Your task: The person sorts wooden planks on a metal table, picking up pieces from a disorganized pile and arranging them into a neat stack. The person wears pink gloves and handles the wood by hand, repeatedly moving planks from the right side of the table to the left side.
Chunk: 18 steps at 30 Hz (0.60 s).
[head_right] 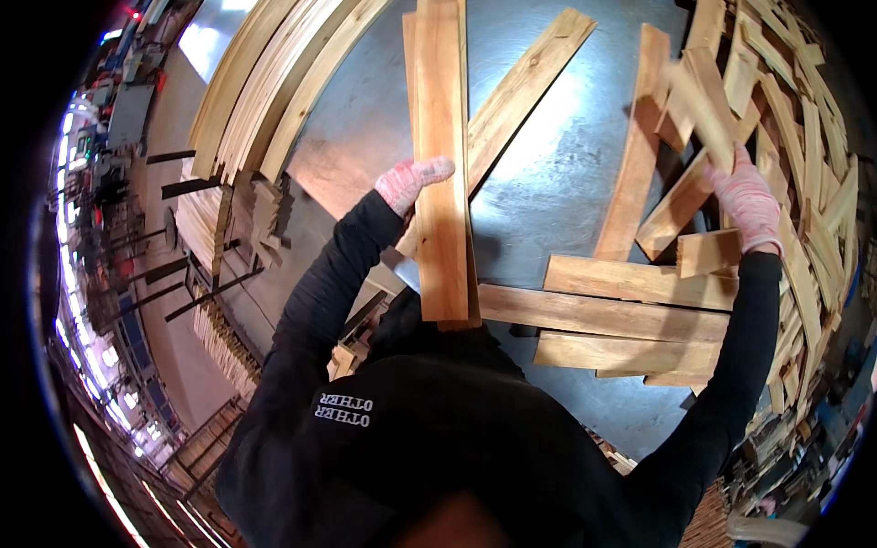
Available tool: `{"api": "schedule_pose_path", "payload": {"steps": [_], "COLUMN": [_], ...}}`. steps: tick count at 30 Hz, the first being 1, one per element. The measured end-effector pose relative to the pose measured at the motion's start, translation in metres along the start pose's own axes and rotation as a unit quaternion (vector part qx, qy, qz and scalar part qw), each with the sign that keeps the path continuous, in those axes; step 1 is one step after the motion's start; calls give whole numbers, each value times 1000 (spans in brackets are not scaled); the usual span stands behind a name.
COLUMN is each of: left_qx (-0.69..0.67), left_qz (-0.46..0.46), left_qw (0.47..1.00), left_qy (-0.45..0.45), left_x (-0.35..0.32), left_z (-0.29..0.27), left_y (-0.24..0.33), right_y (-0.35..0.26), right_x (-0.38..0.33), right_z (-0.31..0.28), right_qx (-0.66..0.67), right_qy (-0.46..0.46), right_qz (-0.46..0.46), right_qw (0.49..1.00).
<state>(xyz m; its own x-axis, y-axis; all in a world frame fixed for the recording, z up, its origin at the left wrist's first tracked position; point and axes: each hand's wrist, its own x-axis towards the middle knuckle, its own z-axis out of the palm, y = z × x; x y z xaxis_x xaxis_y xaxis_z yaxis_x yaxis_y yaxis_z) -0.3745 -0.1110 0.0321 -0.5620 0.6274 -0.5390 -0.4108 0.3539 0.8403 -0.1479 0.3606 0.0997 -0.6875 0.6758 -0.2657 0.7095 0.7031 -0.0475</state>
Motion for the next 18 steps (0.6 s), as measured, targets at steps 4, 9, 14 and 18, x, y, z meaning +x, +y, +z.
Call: {"api": "schedule_pose_path", "payload": {"steps": [4, 9, 14, 18], "left_qx": [37, 302, 305, 339], "left_qz": [11, 78, -24, -69], "left_qw": [998, 950, 952, 936], "left_qy": [44, 32, 9, 69], "left_x": [-18, -28, -24, 4], "left_z": [28, 101, 112, 111], "left_y": [30, 43, 11, -33], "right_y": [-151, -250, -194, -173], "right_x": [-52, -107, -111, -119], "right_z": [-30, 65, 149, 146], "right_qx": [570, 660, 853, 873], "right_qy": [-204, -91, -149, -142], "right_qz": [48, -70, 146, 170], "right_qw": [794, 742, 479, 434]}}
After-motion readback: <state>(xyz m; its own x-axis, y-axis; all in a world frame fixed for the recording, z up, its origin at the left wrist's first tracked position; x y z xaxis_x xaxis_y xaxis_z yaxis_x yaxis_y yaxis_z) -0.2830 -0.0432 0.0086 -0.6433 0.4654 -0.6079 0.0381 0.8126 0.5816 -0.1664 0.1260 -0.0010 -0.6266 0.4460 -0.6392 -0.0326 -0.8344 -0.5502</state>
